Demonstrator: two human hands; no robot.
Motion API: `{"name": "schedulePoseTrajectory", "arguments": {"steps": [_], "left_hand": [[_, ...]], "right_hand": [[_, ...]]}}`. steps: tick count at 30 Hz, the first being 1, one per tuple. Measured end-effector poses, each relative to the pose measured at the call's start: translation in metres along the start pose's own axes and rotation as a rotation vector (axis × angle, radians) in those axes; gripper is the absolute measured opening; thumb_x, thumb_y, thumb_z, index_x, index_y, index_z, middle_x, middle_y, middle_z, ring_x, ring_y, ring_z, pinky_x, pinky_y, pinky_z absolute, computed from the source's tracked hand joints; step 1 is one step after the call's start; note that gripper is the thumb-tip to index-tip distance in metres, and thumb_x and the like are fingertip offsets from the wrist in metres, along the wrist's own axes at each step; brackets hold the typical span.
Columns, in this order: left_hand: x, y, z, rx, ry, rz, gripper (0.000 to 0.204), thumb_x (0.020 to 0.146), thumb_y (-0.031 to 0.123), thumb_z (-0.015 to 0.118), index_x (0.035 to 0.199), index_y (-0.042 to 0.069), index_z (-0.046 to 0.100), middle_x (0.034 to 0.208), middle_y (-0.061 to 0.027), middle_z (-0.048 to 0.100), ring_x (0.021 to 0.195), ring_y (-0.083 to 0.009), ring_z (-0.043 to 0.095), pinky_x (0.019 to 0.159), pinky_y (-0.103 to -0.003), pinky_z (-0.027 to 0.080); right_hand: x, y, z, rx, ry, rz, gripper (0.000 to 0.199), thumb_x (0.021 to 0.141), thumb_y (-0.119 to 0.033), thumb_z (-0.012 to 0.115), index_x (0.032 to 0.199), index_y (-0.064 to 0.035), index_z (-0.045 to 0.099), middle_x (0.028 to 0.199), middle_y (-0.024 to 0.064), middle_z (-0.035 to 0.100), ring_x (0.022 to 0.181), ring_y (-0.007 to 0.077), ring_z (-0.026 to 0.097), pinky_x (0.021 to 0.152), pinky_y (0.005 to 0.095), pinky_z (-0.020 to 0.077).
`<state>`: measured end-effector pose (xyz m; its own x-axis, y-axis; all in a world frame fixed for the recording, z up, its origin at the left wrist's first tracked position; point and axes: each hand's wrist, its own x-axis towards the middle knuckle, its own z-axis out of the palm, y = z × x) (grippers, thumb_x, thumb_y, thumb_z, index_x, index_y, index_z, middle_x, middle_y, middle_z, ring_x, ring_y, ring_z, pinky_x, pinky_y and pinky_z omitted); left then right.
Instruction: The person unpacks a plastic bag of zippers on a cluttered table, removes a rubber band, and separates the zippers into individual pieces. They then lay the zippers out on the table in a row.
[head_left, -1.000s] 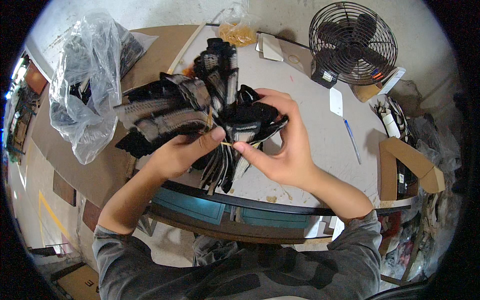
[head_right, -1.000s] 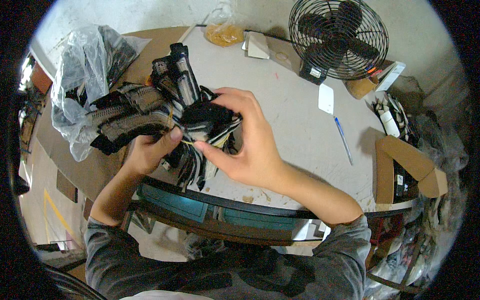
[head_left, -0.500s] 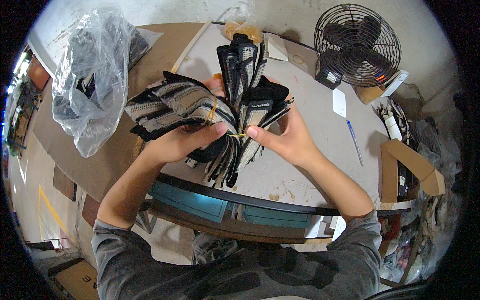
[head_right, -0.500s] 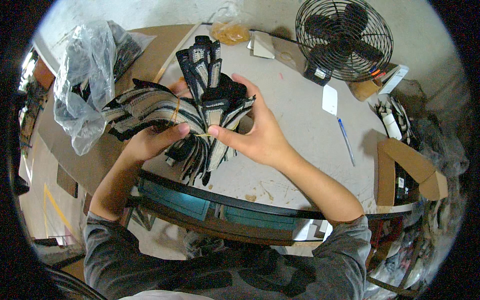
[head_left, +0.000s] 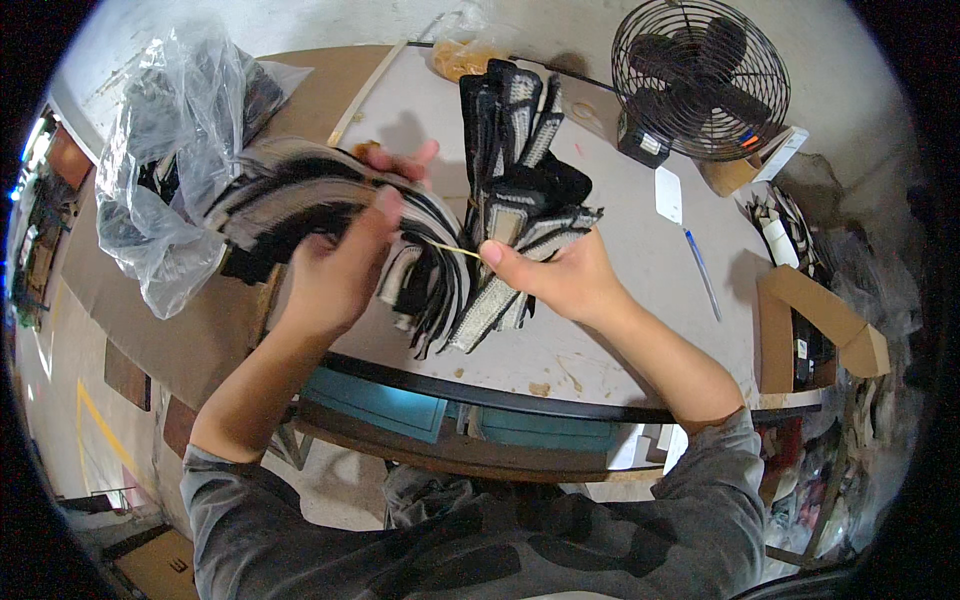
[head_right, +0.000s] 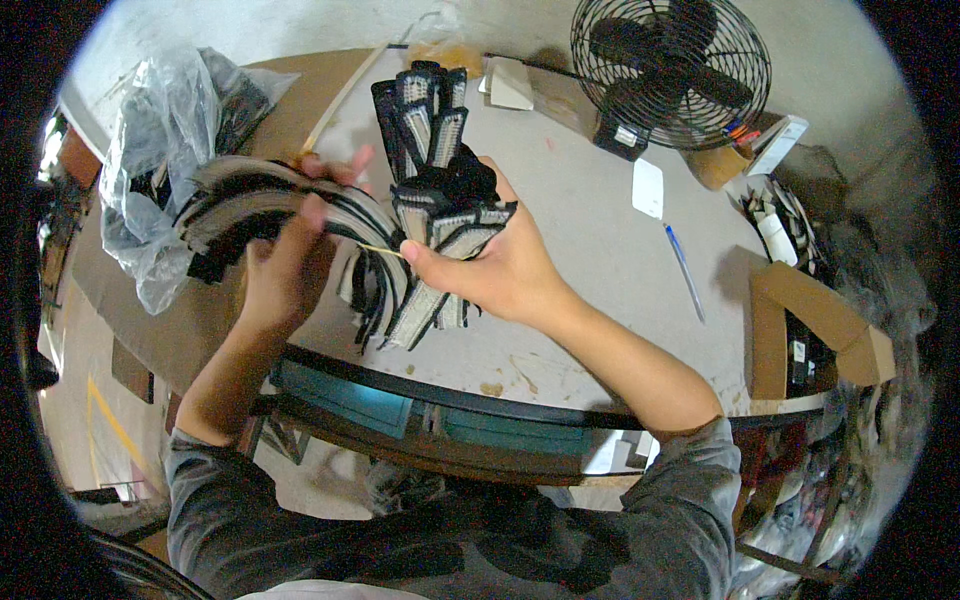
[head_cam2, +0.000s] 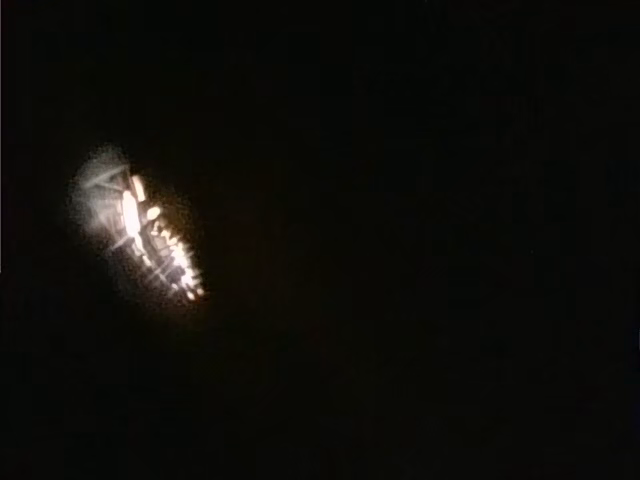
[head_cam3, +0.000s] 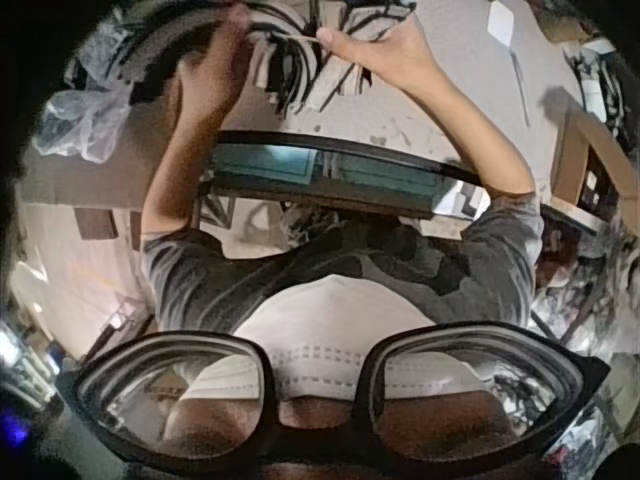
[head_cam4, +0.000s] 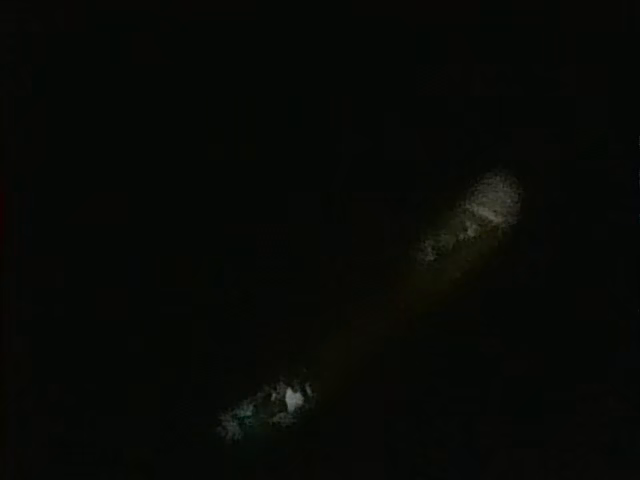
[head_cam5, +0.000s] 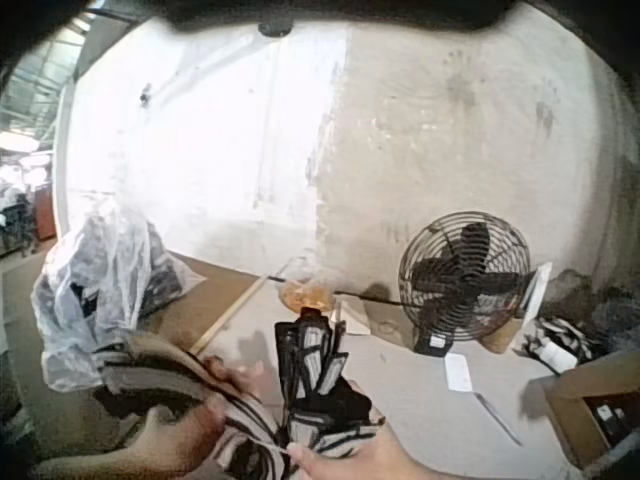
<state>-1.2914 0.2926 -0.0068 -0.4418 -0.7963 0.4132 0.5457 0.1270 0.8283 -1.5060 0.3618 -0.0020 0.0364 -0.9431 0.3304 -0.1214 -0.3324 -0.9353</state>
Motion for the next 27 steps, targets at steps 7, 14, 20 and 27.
{"name": "schedulePoseTrajectory", "arguments": {"steps": [7,14,20,27], "left_hand": [[0.017,0.017,-0.021,-0.321,0.216,0.040,0.016,0.106,0.019,0.055,0.116,0.007,0.059,0.108,-0.0078,0.063,0.121,-0.0259,0.062,0.113,-0.050,0.048],[0.030,0.035,-0.046,-0.339,0.292,0.065,0.019,0.105,0.025,0.056,0.107,0.005,0.054,0.100,-0.0081,0.064,0.102,-0.0221,0.067,0.114,-0.050,0.048],[0.040,0.036,-0.045,-0.335,0.463,0.072,0.019,0.106,0.024,0.050,0.095,0.009,0.048,0.081,-0.0025,0.051,0.077,-0.0147,0.055,0.095,-0.037,0.051],[0.051,0.004,-0.091,-0.179,0.548,-0.129,0.027,0.102,0.030,0.058,0.091,0.009,0.046,0.077,-0.0025,0.048,0.068,-0.0134,0.047,0.066,-0.032,0.045]], "right_hand": [[0.001,-0.005,0.005,0.062,-0.027,0.012,0.056,0.082,-0.014,0.085,0.128,-0.0014,0.056,0.118,0.0052,0.065,0.110,0.0139,0.057,0.101,0.0319,0.0451],[-0.005,-0.009,0.022,0.030,-0.161,-0.123,0.056,0.076,-0.019,0.088,0.118,0.0002,0.057,0.099,0.0058,0.068,0.091,0.0108,0.060,0.086,0.0299,0.0510],[-0.013,-0.032,0.030,-0.456,-0.229,-0.179,0.066,0.072,-0.038,0.086,0.117,-0.0005,0.056,0.099,0.0201,0.067,0.089,0.0339,0.070,0.076,0.0431,0.0566],[-0.029,-0.047,0.040,-0.907,-0.233,-0.422,0.067,0.068,-0.037,0.085,0.117,-0.0032,0.055,0.095,0.0165,0.061,0.086,0.0378,0.067,0.072,0.0493,0.0577]]}}
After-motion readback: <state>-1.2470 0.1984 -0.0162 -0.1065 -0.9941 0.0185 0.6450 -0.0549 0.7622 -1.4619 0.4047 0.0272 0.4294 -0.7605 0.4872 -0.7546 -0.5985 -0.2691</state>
